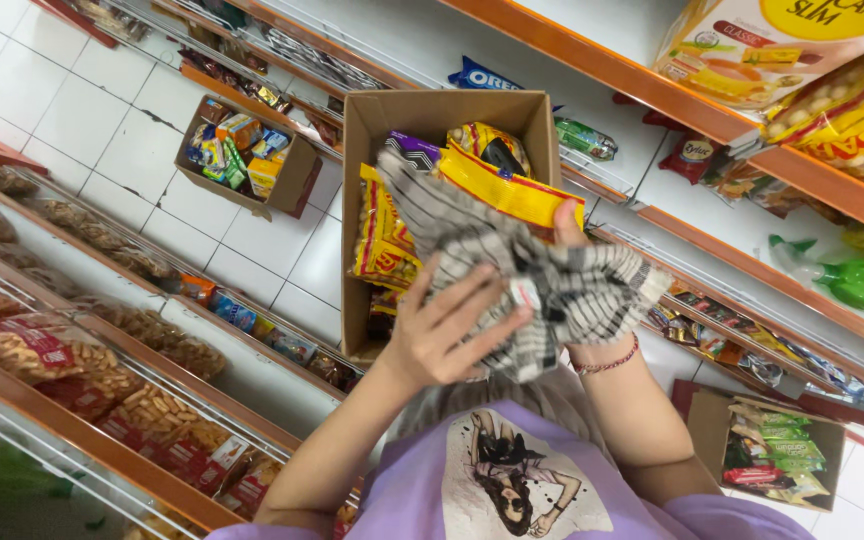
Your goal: The person wipes down snack bags with a cloth, scans each bag using a handheld barcode scanner, and places the items onto a store shelf.
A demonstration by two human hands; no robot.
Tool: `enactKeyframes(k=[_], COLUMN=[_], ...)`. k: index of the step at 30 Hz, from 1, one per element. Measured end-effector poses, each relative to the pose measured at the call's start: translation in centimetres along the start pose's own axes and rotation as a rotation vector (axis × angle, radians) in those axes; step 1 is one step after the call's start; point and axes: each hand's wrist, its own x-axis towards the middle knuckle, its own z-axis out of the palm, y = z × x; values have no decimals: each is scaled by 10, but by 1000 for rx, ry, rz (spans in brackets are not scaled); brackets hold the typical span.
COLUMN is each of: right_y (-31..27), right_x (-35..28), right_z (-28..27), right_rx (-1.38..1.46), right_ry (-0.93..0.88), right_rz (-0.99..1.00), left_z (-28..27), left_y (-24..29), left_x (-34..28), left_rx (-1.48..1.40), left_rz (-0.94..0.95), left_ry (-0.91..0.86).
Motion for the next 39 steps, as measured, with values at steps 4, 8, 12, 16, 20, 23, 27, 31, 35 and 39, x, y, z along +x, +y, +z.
enactKeyframes(k=[4,8,12,16,20,23,27,31,35,39], right_y=[10,13,0,-26,-49,-58,-49,-27,-20,-29], right_x=[-25,-22,0,-5,-11,-11,-7,-5,-7,-5], right_z=[13,10,-1,20,30,24,21,28,36,30], right_rx=[-231,85,432,19,339,522,566,456,123,-179], right_ry=[-25,-60,-412,85,-10,-11,16,-79,-109,-27], right_rz=[-70,-24,-144,-166,-208,-193,-184,-189,-284,-278], left_z=[-21,-15,-1,13,23,28,25,23,40,39], left_y=[-9,2,2,0,-10,-16,-21,-6,15,14], left_x=[27,34,4,-33,-67,-89,-101,-80,-60,-59], left_rx=[-155,10,-54,-48,-104,-425,-1234,-1795,-1318,-985], left_rz=[-356,-264,-102,0,-148,-663,-1127,-916,-1134,-672], left_ry=[23,-89,-66,46,126,275,505,356,264,290])
